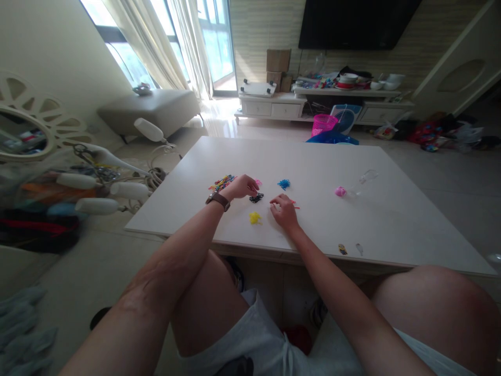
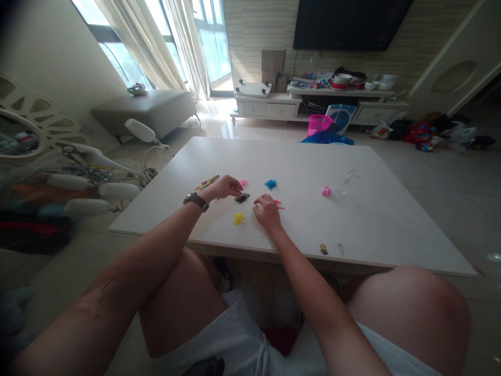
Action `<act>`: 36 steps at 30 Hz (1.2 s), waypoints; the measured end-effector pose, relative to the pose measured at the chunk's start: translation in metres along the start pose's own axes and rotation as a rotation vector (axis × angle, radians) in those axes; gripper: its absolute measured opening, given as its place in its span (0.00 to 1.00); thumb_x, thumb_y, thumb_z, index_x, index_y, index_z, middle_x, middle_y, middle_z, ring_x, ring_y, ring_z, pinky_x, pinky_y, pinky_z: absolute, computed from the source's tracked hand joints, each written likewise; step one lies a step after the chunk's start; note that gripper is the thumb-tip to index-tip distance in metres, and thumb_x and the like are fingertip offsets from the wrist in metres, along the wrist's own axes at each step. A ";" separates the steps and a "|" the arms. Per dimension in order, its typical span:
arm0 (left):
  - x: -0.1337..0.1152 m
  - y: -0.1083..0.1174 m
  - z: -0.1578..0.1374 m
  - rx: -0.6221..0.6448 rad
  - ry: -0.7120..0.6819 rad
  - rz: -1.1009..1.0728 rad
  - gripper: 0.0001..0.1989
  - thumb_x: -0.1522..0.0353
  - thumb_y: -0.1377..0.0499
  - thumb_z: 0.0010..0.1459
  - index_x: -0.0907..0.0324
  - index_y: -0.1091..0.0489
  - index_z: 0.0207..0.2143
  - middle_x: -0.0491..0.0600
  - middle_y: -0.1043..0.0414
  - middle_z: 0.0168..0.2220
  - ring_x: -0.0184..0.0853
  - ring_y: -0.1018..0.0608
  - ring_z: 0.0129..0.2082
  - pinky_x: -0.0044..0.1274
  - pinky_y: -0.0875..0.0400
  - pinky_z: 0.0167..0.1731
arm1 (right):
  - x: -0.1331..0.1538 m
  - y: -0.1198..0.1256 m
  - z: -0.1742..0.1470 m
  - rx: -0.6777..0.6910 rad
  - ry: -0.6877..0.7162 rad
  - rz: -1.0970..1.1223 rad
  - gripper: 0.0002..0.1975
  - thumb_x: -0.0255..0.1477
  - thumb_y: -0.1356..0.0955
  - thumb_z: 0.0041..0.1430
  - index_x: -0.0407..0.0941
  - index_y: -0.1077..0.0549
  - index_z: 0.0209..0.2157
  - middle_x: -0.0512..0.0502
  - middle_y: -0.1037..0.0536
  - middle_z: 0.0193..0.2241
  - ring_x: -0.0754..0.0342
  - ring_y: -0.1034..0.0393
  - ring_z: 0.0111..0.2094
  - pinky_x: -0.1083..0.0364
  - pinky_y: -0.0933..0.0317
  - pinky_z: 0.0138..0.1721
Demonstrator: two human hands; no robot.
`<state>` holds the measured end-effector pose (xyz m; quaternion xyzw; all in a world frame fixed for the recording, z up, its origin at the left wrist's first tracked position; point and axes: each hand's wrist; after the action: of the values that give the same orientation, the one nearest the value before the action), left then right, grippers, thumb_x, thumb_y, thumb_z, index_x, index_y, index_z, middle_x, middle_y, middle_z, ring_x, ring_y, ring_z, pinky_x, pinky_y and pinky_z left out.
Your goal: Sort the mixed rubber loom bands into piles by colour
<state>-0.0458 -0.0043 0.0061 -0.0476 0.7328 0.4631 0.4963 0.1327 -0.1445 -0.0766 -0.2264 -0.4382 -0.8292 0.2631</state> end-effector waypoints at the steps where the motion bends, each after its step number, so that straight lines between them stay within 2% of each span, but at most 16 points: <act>1: 0.000 -0.001 0.000 0.013 -0.019 -0.039 0.12 0.72 0.30 0.42 0.65 0.21 0.33 0.52 0.20 0.28 0.35 0.21 0.29 0.23 0.31 0.28 | 0.002 0.001 -0.001 0.006 0.033 -0.002 0.06 0.25 0.35 0.59 0.46 0.25 0.33 0.45 0.26 0.35 0.48 0.31 0.41 0.49 0.36 0.47; 5: -0.003 -0.008 0.002 0.072 -0.075 -0.190 0.15 0.70 0.29 0.42 0.66 0.21 0.35 0.56 0.19 0.32 0.38 0.19 0.33 0.26 0.27 0.33 | 0.009 0.005 -0.003 0.062 0.165 0.023 0.08 0.26 0.33 0.59 0.48 0.24 0.39 0.45 0.23 0.42 0.46 0.31 0.46 0.46 0.36 0.51; 9: -0.006 -0.014 0.002 0.135 -0.065 -0.305 0.15 0.71 0.29 0.43 0.66 0.22 0.36 0.57 0.18 0.32 0.39 0.18 0.34 0.27 0.26 0.34 | 0.009 0.006 -0.004 0.077 0.218 0.017 0.13 0.26 0.32 0.60 0.49 0.24 0.46 0.45 0.24 0.51 0.45 0.33 0.51 0.43 0.36 0.55; 14: -0.009 -0.016 0.001 0.175 -0.044 -0.378 0.14 0.73 0.29 0.44 0.66 0.23 0.36 0.57 0.18 0.31 0.37 0.18 0.32 0.26 0.25 0.34 | 0.009 0.005 -0.003 0.089 0.223 0.042 0.14 0.27 0.33 0.60 0.50 0.24 0.47 0.46 0.23 0.50 0.45 0.33 0.51 0.43 0.36 0.55; 19: -0.013 -0.008 -0.004 0.226 0.047 -0.299 0.13 0.72 0.28 0.43 0.65 0.22 0.33 0.53 0.19 0.27 0.36 0.18 0.30 0.26 0.23 0.34 | 0.010 0.006 -0.003 0.077 0.196 0.061 0.08 0.26 0.33 0.60 0.48 0.23 0.40 0.45 0.23 0.44 0.46 0.32 0.48 0.44 0.35 0.52; 22: -0.017 -0.007 -0.008 0.348 0.136 -0.244 0.14 0.72 0.26 0.39 0.64 0.22 0.30 0.51 0.20 0.25 0.36 0.18 0.28 0.28 0.22 0.35 | 0.010 0.006 -0.003 0.041 0.170 0.055 0.05 0.26 0.33 0.60 0.48 0.25 0.34 0.45 0.24 0.40 0.47 0.32 0.45 0.46 0.35 0.50; 26: -0.024 -0.015 -0.012 0.482 0.217 -0.120 0.13 0.73 0.26 0.36 0.63 0.22 0.28 0.50 0.21 0.23 0.38 0.18 0.28 0.28 0.22 0.34 | 0.010 0.005 -0.002 0.028 0.163 0.047 0.05 0.25 0.33 0.60 0.48 0.26 0.32 0.45 0.25 0.38 0.47 0.32 0.43 0.47 0.35 0.47; 32: -0.028 -0.023 -0.010 0.522 0.244 0.090 0.11 0.73 0.26 0.34 0.61 0.24 0.23 0.47 0.23 0.20 0.37 0.18 0.28 0.25 0.23 0.32 | 0.010 0.004 -0.002 0.023 0.148 0.049 0.05 0.25 0.33 0.59 0.48 0.27 0.31 0.45 0.26 0.36 0.47 0.33 0.42 0.47 0.36 0.46; 36: -0.027 -0.019 -0.010 0.489 0.250 0.074 0.10 0.73 0.27 0.37 0.61 0.24 0.24 0.47 0.23 0.21 0.36 0.18 0.27 0.24 0.23 0.33 | 0.010 0.004 -0.002 0.019 0.145 0.050 0.05 0.25 0.33 0.59 0.48 0.27 0.31 0.46 0.27 0.36 0.47 0.33 0.42 0.47 0.36 0.46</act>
<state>-0.0286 -0.0327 0.0158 0.0438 0.8796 0.2807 0.3817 0.1275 -0.1507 -0.0694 -0.1741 -0.4199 -0.8323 0.3172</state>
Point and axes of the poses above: each hand's wrist, its own z-axis towards the middle knuckle, its own y-axis out of the back of the hand, x = y × z
